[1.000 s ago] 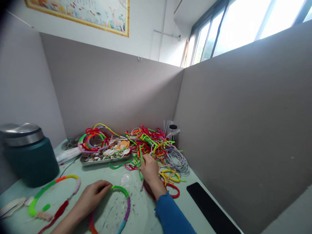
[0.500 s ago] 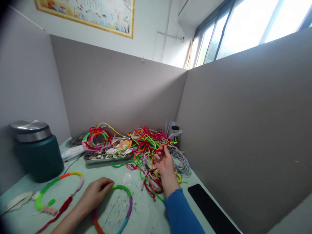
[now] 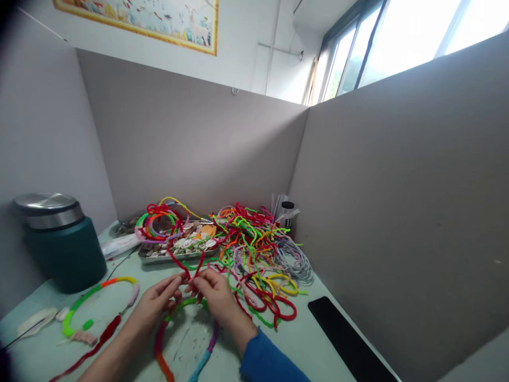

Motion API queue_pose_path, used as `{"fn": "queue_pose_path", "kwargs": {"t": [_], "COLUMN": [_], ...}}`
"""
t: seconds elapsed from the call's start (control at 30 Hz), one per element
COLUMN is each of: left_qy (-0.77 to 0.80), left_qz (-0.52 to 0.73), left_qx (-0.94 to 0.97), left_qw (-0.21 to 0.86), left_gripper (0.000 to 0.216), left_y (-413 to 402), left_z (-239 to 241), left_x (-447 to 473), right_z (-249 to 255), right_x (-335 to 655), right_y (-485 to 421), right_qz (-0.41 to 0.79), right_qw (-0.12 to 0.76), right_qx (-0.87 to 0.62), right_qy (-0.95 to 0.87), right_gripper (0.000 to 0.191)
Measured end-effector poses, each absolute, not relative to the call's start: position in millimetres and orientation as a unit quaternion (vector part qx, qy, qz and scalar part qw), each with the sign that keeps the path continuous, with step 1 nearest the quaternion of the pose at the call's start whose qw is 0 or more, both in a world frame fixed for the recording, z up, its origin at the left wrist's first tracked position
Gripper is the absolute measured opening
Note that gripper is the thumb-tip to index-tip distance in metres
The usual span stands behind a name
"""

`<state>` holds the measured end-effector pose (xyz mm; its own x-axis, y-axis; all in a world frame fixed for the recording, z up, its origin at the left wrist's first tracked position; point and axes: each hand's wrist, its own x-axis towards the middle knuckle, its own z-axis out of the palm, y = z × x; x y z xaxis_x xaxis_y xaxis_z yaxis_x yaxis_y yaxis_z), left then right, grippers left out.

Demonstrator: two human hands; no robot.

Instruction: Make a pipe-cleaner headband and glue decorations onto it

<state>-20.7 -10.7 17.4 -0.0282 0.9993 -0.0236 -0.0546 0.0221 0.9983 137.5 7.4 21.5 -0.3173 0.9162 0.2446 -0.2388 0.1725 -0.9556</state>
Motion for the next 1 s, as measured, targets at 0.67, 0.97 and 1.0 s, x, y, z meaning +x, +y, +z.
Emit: {"fn": "queue_pose_path", "kwargs": {"t": [0.67, 0.97, 1.0], "left_qy": [0.385, 0.369, 0.367], "left_qz": [0.655, 0.658, 0.658], "left_qx": [0.247, 0.263, 0.265], "left_qw": [0.601, 0.602, 0.602], "left_gripper": [0.016, 0.023, 0.023], "left_y": [-2.6, -4.8, -5.2], "left_z": [9.7, 10.0, 11.0], "left_x": [-35.0, -33.5, -33.2], "right_z": [-0.2, -2.5, -2.1], "right_x": [150.6, 165.4, 165.7], "right_y": [22.1, 39.3, 39.5], "right_qz": [0.536, 0.602, 0.603], "right_qw": [0.516, 0.594, 0.596], "right_qx": [-0.36, -0.356, -0.355], "right_qy": [-0.563, -0.397, -0.394], "right_gripper": [0.025, 0.027, 0.028]}}
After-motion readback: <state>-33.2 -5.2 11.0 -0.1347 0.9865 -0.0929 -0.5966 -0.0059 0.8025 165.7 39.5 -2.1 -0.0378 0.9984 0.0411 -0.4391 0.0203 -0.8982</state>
